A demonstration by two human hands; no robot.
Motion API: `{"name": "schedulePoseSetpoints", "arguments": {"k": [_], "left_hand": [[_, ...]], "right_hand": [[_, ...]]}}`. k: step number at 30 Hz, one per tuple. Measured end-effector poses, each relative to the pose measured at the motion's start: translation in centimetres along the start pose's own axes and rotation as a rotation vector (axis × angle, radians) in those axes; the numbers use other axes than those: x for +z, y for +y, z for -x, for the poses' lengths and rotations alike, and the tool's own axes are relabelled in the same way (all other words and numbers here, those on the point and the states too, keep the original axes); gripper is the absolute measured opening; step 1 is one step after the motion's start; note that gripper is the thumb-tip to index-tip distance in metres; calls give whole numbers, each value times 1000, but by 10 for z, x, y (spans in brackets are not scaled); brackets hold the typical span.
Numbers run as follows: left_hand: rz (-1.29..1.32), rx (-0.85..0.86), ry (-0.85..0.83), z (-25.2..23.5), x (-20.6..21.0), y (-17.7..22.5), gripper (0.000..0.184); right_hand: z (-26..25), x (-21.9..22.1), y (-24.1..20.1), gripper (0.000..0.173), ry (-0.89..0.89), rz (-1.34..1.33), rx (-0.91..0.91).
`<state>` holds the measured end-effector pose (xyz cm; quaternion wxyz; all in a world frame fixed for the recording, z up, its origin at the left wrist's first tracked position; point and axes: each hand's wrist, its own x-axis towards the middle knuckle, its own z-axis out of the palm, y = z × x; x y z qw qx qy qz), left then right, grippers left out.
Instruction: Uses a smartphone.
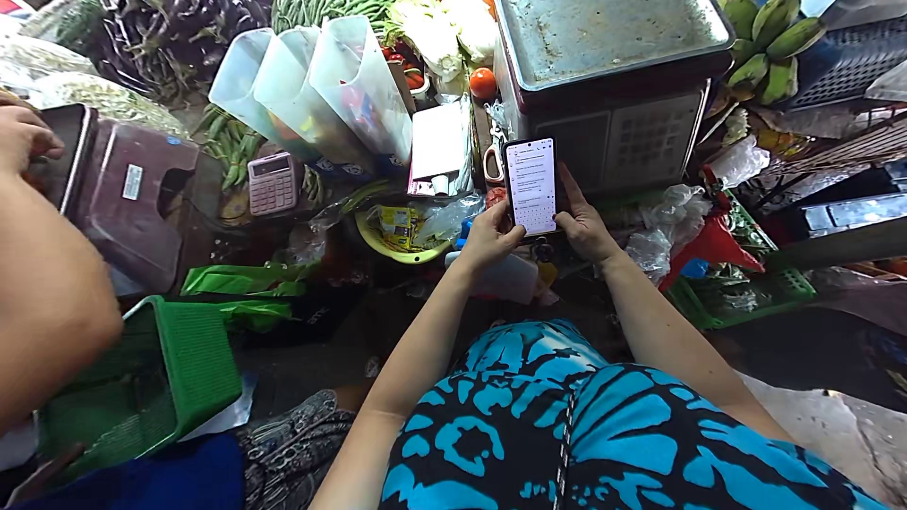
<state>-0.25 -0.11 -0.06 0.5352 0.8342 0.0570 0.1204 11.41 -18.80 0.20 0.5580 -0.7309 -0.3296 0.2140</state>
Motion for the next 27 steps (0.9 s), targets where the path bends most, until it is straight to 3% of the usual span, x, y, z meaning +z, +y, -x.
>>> {"name": "schedulePoseSetpoints", "arguments": {"k": [9,11,15,27], "left_hand": [[-13,5,-9,-1,-1,-1,29],[-12,14,-6,-1,-1,-1,31],[-1,28,-6,-1,-1,-4,31],[22,23,-14,0,-1,-3,36]], "right_hand": [[-2,1,3,75,9,1,-21],[-3,1,4,80,-1,1,-40],[-4,0,7,108,-21,52,-85],[-3,8,6,110,63,82,-73]]}}
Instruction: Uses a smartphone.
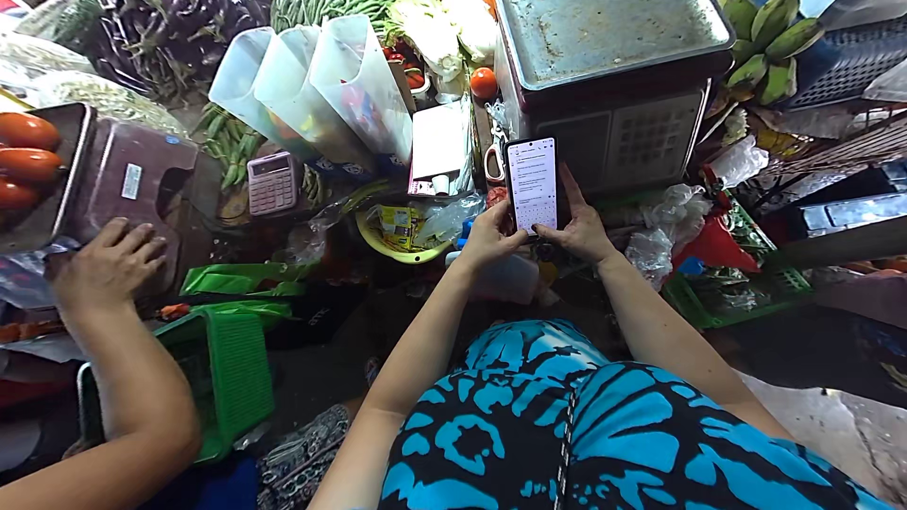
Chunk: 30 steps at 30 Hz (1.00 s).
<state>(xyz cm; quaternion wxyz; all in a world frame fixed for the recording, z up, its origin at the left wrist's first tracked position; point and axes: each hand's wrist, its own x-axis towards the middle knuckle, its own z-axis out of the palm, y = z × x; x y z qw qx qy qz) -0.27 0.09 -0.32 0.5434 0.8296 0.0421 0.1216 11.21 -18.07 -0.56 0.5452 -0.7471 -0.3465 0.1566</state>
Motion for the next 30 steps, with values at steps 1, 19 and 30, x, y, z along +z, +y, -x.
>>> {"name": "schedulePoseSetpoints", "arguments": {"k": [1,19,30], "left_hand": [[-1,2,-1,0,0,-1,36],[-35,27,-27,-2,-2,-3,42],[-25,1,-38,-2,-3,-2,39]], "right_hand": [[0,1,0,109,13,12,-5],[0,2,-4,111,34,7,14],[0,-5,0,105,-25,42,-11]]}}
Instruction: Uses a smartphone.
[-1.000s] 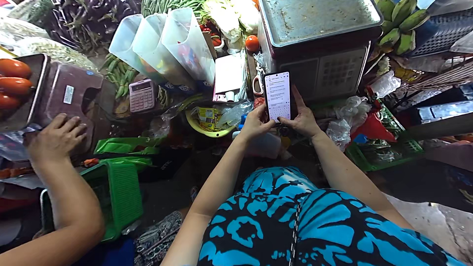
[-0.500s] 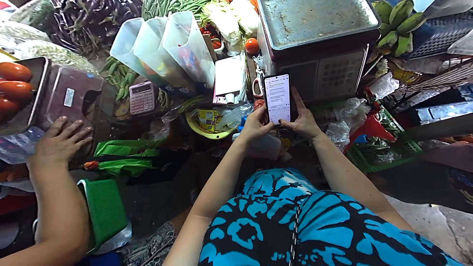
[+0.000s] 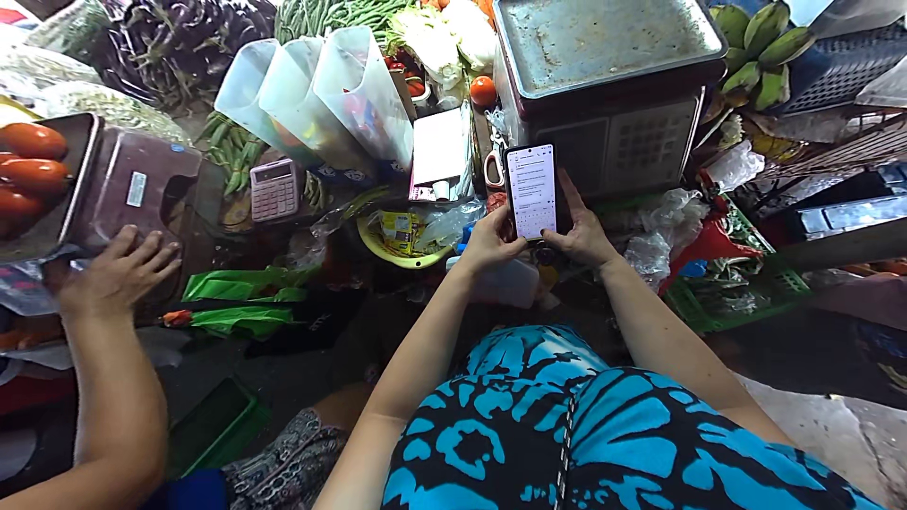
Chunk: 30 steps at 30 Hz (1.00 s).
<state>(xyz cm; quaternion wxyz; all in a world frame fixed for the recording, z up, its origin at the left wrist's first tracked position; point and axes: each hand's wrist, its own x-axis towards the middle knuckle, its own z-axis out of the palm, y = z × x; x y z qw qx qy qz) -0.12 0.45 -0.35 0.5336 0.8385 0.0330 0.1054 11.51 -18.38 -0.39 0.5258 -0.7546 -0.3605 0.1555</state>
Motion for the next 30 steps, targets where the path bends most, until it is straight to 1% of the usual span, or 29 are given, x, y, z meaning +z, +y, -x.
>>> {"name": "schedulePoseSetpoints", "arguments": {"k": [4,8,12,14,16,18,21,23,25,27,30], "left_hand": [[-10,-3,-2,0,0,0,42],[-6,-7,1,0,0,0,44],[-1,-10,4,-1,1,0,45],[9,-16,0,0,0,2,45],[3,-44,-2,3,-1,12,44],[-10,-55,-3,3,-2,15,43],[12,-45,7,2,2,6,45],[33,-43,10,3,7,-5,55],[20,-41,9,-2,4,-9,62],[29,-44,7,-4,2,-5,63],[47,-48,2,-4,0,0,60]], "right_hand": [[0,-2,1,101,-17,-28,4],[-1,-6,1,88,-61,-140,16],[-2,-7,2,84,-60,-154,30],[-1,-6,-2,77,-34,-131,61],[-2,-2,-3,65,23,-127,69],[-4,2,-4,58,84,-153,74],[-1,5,-3,58,118,-111,88],[-1,7,3,58,140,-43,56],[-8,5,6,57,141,-31,24],[-9,4,2,58,127,-79,2],[-8,3,-4,57,112,-188,3]]}}
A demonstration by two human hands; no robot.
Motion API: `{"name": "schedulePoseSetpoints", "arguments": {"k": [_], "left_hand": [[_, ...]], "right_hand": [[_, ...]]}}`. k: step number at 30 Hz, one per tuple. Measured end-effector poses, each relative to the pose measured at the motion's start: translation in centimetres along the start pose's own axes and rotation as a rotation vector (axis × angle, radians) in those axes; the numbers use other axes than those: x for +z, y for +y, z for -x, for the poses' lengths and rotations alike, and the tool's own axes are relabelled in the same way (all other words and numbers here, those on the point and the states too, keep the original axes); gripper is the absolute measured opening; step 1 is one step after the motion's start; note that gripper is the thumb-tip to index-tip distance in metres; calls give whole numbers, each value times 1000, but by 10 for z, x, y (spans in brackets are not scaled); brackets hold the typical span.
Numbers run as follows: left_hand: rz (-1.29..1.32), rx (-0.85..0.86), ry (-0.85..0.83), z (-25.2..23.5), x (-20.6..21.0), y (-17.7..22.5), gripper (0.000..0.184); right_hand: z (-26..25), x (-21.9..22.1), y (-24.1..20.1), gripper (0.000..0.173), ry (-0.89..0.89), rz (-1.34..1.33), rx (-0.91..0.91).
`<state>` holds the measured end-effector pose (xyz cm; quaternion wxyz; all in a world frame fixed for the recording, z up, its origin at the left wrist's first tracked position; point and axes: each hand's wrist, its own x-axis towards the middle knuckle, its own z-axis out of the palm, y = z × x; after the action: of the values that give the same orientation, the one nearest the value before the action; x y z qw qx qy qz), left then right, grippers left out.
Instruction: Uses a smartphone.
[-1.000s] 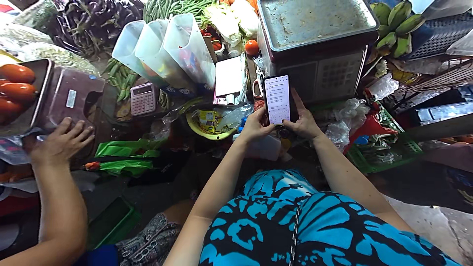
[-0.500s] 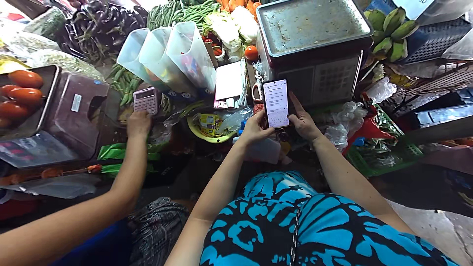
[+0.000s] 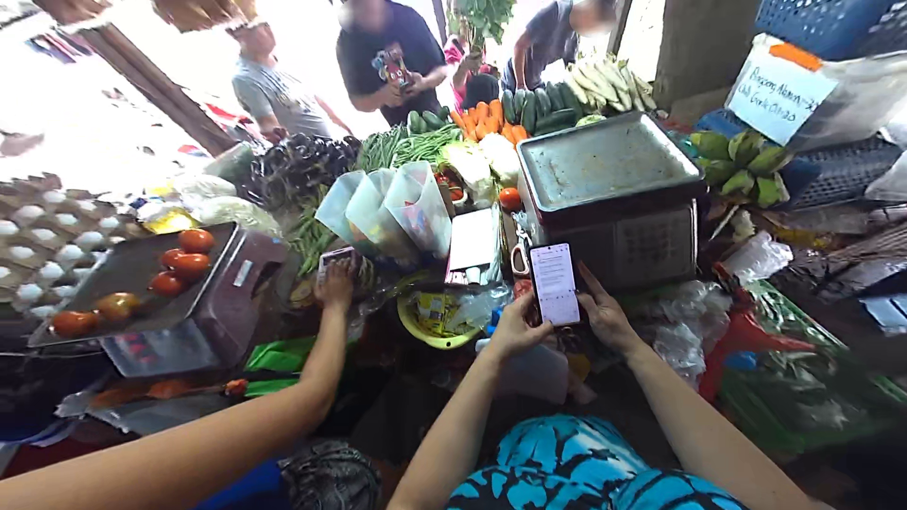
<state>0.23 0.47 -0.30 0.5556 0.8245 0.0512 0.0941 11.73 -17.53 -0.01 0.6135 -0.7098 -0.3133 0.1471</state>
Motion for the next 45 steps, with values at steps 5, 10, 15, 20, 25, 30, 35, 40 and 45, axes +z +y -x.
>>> {"name": "schedulePoseSetpoints", "arguments": {"k": [5,10,15,20,25,30,35,40,45], "left_hand": [[-6,-1,7,1,0,3,48],[-4,2,100,1,4,2,34],[-20,62,194,7,9,0,34],[-10,117,249,7,14,-5,36],[-59,146,318,7,22,-7,41],[-67,124,359,6,29,-7,42],[-134,95,389,5,32,-7,43],[-202,82,384,6,30,1,44],[-187,61,331,5,26,-1,47]], "right_hand": [[1,-6,1,64,-79,-14,8],[-1,-12,-1,84,-161,-61,59],[6,-13,-10,77,-54,188,6],[47,-23,-18,59,227,648,-363],[123,-40,-8,55,83,735,-221],[152,-48,-10,57,49,663,-13],[93,-35,-15,58,193,696,-224],[27,-22,-23,82,-86,440,-65],[6,-22,1,108,-149,233,52]]}}
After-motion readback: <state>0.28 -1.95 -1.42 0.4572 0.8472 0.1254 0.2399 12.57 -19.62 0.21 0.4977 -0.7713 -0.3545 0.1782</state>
